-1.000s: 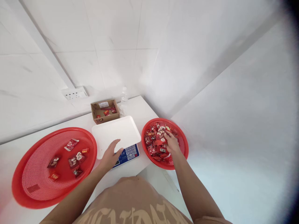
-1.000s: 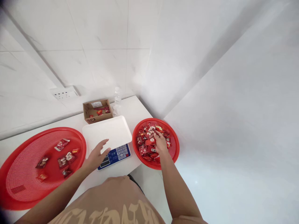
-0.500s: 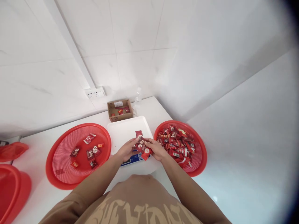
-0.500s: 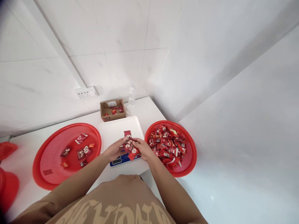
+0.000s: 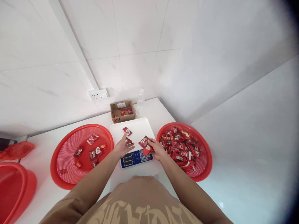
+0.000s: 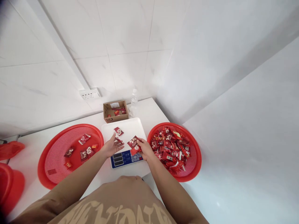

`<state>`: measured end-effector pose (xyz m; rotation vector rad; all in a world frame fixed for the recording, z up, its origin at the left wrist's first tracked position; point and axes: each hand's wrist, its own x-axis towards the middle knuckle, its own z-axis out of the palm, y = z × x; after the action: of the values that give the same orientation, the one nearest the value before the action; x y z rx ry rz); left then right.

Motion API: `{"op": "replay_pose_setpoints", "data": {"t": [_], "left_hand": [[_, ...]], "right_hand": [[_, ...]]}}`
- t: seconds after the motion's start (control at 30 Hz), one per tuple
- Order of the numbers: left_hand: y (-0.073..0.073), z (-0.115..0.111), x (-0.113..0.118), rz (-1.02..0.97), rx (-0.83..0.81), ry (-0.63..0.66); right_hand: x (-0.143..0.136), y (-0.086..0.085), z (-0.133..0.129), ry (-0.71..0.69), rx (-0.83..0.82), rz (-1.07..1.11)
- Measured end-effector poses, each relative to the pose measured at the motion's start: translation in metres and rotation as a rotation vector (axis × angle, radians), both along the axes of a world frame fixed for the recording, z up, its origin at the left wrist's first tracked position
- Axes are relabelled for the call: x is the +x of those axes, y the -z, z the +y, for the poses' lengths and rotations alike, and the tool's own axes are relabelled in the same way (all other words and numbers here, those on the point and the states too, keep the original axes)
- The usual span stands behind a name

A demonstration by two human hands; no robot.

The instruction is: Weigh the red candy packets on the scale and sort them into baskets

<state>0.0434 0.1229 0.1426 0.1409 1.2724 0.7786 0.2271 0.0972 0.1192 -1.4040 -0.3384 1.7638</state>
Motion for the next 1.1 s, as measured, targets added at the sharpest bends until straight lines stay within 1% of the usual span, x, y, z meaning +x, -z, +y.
{"op": "replay_pose_setpoints", "data": {"t": [0.2, 0.33, 0.47, 0.6, 0.7, 0.77, 0.83, 0.93, 1.0, 1.1], "left_hand": [[0.007, -0.009, -0.008, -0.014, -0.016, -0.043], [0.009, -0.015, -0.011, 0.018, -0.017, -0.015], [0.006, -0.028, -0.007, 0.039, -0.044, 0.071], [0.000, -0.045, 0.003, -0.031, -0.041, 0.186], [-0.001, -0.057, 0.011, -0.099, 0.045, 0.344], [0.002, -0.062, 0.014, -0.100, 0.095, 0.406], [0.006, -0.066, 0.014, -0.081, 0.096, 0.409], [0.013, -0.070, 0.007, -0.054, 0.097, 0.397], [0.017, -0.073, 0.000, -0.023, 0.102, 0.384], [0.020, -0.077, -0.009, 0.015, 0.095, 0.374]], "right_hand": [[-0.011, 0.003, 0.003, 0.007, -0.025, 0.019], [-0.025, 0.005, 0.014, 0.011, 0.012, 0.038], [-0.028, 0.010, 0.016, 0.038, -0.001, 0.021], [-0.027, 0.016, 0.000, 0.035, -0.015, -0.018], [-0.030, 0.016, -0.017, -0.013, 0.072, -0.155], [-0.031, 0.015, -0.028, -0.058, 0.156, -0.281], [-0.029, 0.016, -0.036, -0.100, 0.174, -0.296], [-0.021, 0.019, -0.041, -0.126, 0.094, -0.174], [-0.015, 0.020, -0.040, -0.089, 0.045, -0.136], [-0.012, 0.015, -0.027, 0.027, 0.015, -0.102]]}}
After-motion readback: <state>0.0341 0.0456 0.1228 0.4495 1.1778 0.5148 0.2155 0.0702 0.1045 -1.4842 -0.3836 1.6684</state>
